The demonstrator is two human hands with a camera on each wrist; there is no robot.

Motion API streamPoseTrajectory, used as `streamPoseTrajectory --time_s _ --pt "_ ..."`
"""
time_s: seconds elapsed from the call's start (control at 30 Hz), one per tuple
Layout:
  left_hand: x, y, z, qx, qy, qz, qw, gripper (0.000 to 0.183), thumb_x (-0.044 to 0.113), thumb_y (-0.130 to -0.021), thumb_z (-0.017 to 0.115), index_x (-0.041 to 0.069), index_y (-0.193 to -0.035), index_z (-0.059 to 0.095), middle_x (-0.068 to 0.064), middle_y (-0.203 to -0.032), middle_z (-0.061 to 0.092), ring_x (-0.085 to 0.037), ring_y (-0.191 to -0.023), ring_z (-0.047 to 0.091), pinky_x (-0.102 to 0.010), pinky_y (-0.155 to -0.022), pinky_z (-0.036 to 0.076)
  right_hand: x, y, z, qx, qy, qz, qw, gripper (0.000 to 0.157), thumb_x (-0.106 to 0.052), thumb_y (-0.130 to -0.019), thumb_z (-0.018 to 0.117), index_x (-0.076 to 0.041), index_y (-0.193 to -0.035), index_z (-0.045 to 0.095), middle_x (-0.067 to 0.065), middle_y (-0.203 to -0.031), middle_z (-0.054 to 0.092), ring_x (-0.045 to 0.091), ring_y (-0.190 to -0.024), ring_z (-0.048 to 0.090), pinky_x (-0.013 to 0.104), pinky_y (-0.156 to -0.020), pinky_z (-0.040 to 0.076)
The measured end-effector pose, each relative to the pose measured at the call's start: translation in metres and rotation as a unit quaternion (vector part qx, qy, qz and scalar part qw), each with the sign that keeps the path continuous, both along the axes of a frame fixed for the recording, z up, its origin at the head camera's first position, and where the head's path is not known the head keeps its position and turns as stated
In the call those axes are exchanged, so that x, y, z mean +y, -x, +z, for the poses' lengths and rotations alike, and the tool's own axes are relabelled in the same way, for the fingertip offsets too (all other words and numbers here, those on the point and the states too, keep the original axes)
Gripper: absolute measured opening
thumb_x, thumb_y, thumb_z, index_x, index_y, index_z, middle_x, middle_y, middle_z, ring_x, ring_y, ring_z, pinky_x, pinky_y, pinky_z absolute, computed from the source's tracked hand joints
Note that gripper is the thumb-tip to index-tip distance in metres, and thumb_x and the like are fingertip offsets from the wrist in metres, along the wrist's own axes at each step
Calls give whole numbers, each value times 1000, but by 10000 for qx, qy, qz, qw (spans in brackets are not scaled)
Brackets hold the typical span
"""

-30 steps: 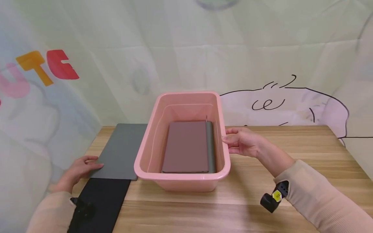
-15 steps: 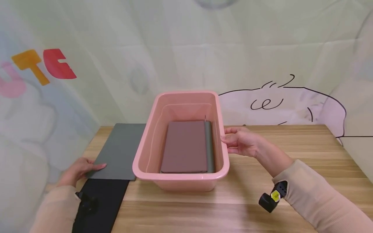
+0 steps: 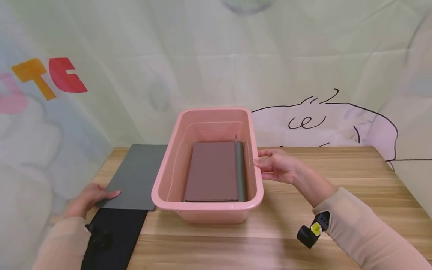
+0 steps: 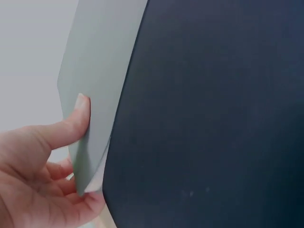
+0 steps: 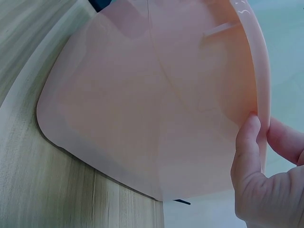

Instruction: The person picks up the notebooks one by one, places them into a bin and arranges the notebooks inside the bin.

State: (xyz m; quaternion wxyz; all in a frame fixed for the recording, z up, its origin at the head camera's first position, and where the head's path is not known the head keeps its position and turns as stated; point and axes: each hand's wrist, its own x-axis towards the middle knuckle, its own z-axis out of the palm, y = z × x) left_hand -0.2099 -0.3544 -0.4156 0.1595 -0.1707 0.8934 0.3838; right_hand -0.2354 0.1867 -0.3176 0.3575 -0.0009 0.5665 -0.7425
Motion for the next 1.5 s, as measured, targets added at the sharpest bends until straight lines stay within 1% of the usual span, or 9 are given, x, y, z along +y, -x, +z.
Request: streamPoseTrajectory --time_s 0.2,0.3,0.37,0.6,0.83,1.03,1.23,1.4,1.5 --pt "-6 2 3 207 -295 -372 9987 55 25 -83 72 -20 -105 52 -17 -90 61 -28 -85 57 -42 -81 50 -2 0 3 -63 47 -3 10000 44 0 -90 57 4 -125 32 9 -95 61 17 -82 65 34 -78 55" --pt "-8 1 4 273 -491 -519 9971 35 22 -84 71 -11 -87 59 -3 -74 61 -16 -69 58 -32 -67 52 -2 0 3 -47 37 -9 10000 42 0 -90 56 4 -124 32 9 -95 61 17 -82 65 34 -78 55" --pt "-8 0 5 293 -690 -557 9956 31 20 -87 68 -10 -88 58 0 -72 60 -13 -66 57 -29 -63 51 -1 0 2 -18 17 6 10000 41 0 -91 55 4 -123 32 8 -95 62 17 -83 65 34 -78 55" --pt "-13 0 9 353 -925 -757 9922 49 17 -93 58 -19 -116 35 -12 -91 59 -14 -76 59 -34 -70 53 0 -1 1 50 -33 1 10000 42 -1 -90 57 5 -124 32 8 -94 62 16 -83 65 33 -79 55" --pt "-14 -1 12 250 -1245 -720 9893 45 17 -94 55 -16 -117 34 -8 -95 61 -16 -83 61 -36 -74 53 0 -2 1 26 -65 -53 10000 38 -1 -91 56 3 -122 34 8 -95 62 16 -83 65 32 -79 55" --pt "-12 -4 14 491 -1126 -729 9897 42 15 -93 57 -14 -114 37 -12 -98 61 -20 -84 62 -39 -74 53 1 -2 -1 42 78 -1 10000 36 -1 -90 56 3 -120 36 8 -94 62 17 -83 65 33 -79 55" --pt "-9 -8 21 573 -902 -795 9911 49 18 -95 56 -15 -124 34 -20 -101 61 -27 -83 64 -43 -74 53 1 -3 -1 25 109 -2 9999 37 -2 -90 58 2 -120 36 7 -93 63 16 -83 65 32 -78 55" --pt "-5 -10 28 804 -799 -883 9896 53 17 -95 55 -16 -128 30 -25 -104 58 -27 -81 63 -41 -71 53 1 -2 -1 19 128 -21 9999 36 -1 -90 57 2 -119 36 7 -92 63 16 -83 65 32 -78 55" --pt "-3 -10 32 903 -861 -879 9883 53 16 -95 55 -15 -130 28 -22 -99 61 -25 -78 64 -39 -69 54 1 -2 -1 3 146 -30 9999 35 0 -90 56 2 -119 36 7 -92 63 16 -82 65 32 -78 55"
